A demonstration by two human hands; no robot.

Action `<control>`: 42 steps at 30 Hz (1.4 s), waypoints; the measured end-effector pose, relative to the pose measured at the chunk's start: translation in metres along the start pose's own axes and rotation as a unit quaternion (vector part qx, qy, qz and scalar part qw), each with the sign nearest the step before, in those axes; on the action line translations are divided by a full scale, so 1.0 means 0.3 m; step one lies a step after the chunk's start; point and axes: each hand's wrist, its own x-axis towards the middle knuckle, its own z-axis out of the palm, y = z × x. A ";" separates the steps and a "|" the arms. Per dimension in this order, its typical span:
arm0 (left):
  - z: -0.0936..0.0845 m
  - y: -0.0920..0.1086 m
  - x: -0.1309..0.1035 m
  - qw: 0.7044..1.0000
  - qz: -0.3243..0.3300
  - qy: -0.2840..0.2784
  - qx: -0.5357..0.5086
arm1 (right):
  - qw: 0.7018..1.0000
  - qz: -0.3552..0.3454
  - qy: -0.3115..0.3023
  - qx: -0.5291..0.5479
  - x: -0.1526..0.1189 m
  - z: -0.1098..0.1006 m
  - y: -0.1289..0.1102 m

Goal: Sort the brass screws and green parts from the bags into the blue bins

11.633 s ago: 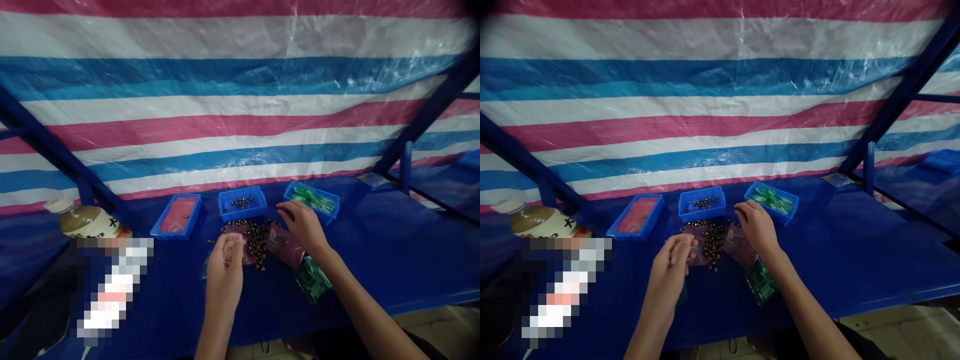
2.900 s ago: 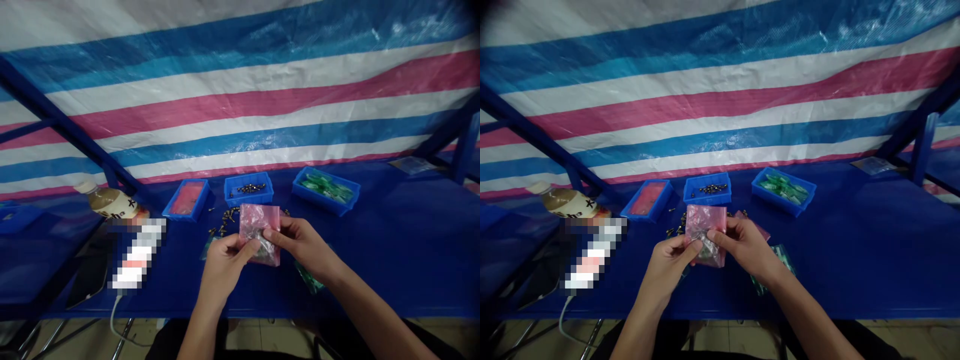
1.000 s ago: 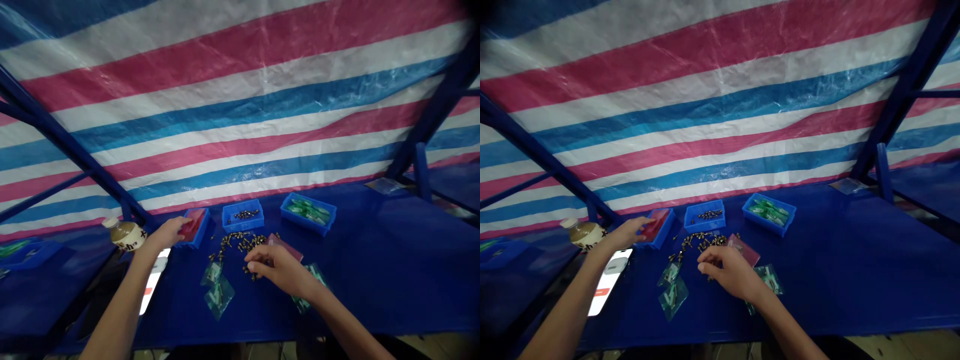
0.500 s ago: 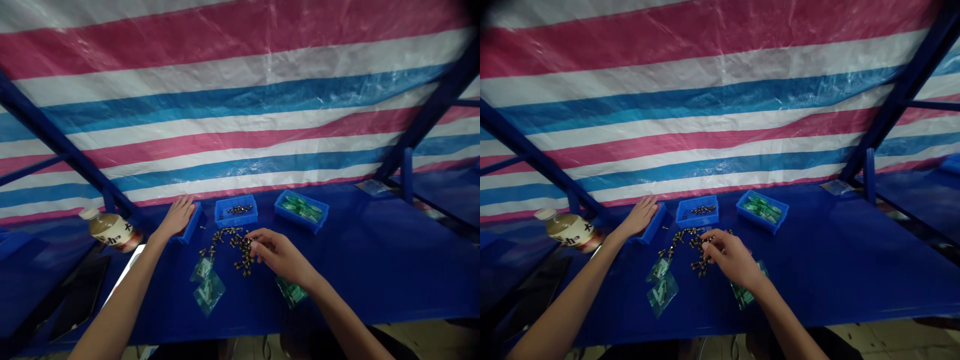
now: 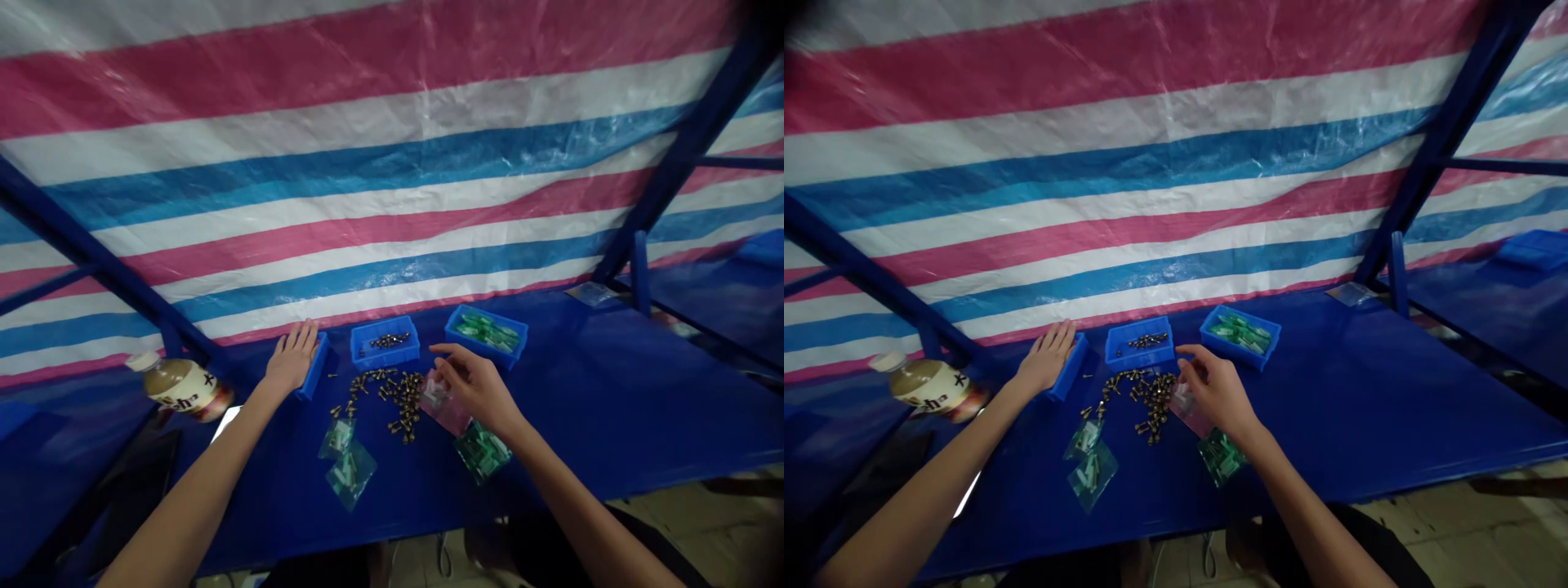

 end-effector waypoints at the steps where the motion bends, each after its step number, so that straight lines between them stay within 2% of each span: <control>1: -0.019 0.002 0.001 1.000 -0.007 -0.004 -0.004 | 0.998 -0.014 0.009 -0.056 0.003 -0.007 0.009; 3: -0.070 0.013 -0.013 0.999 -0.024 0.009 -0.024 | 0.987 -0.042 0.006 -0.155 0.004 -0.016 0.018; 4: -0.099 0.025 -0.032 0.998 -0.035 0.035 -0.036 | 0.980 -0.056 -0.005 -0.191 0.003 -0.019 0.018; 7: -0.174 0.107 -0.160 0.978 -0.051 0.184 -0.080 | 0.962 -0.092 -0.035 -0.253 -0.004 -0.022 0.007; 8: -0.189 0.150 -0.222 0.972 -0.040 0.204 -0.109 | 0.958 -0.099 -0.040 -0.265 -0.003 -0.024 0.002; 9: -0.196 0.197 -0.289 0.970 -0.013 0.196 -0.141 | 0.955 -0.104 -0.040 -0.275 0.000 -0.026 -0.002; 11: -0.189 0.294 -0.414 0.972 0.033 0.129 -0.194 | 0.951 -0.106 -0.036 -0.290 0.008 -0.036 -0.006; 12: -0.177 0.336 -0.463 0.972 0.042 0.096 -0.212 | 0.949 -0.104 -0.032 -0.295 0.010 -0.043 -0.004; 14: -0.144 0.392 -0.517 0.968 0.051 0.064 -0.238 | 0.949 -0.099 -0.029 -0.296 0.000 -0.062 0.007; 16: -0.111 0.405 -0.514 0.968 0.035 0.062 -0.242 | 0.954 -0.099 -0.034 -0.281 -0.039 -0.078 0.029; 19: -0.076 0.368 -0.447 0.969 0.022 0.065 -0.239 | 0.960 -0.114 -0.040 -0.252 -0.134 -0.086 0.078; 22: -0.045 0.326 -0.371 0.969 0.018 0.070 -0.238 | 0.949 -0.137 -0.066 -0.277 -0.212 -0.072 0.124; 24: -0.020 0.313 -0.330 0.969 0.008 0.074 -0.237 | 0.939 -0.137 -0.070 -0.307 -0.224 -0.056 0.147; 27: 0.017 0.311 -0.290 0.970 -0.001 0.068 -0.232 | 0.927 -0.110 -0.062 -0.354 -0.189 -0.032 0.172; 30: 0.033 0.316 -0.285 0.972 0.013 0.058 -0.227 | 0.921 -0.091 -0.079 -0.370 -0.132 -0.005 0.188; 35: -0.010 0.342 -0.328 0.963 0.058 0.059 -0.255 | 0.933 -0.101 -0.102 -0.330 -0.072 0.051 0.188; 38: -0.039 0.367 -0.343 0.956 0.064 0.060 -0.278 | 0.941 -0.109 -0.101 -0.304 -0.054 0.086 0.175; 42: -0.042 0.395 -0.339 0.949 0.061 0.062 -0.304 | 0.945 -0.125 -0.110 -0.282 -0.032 0.126 0.152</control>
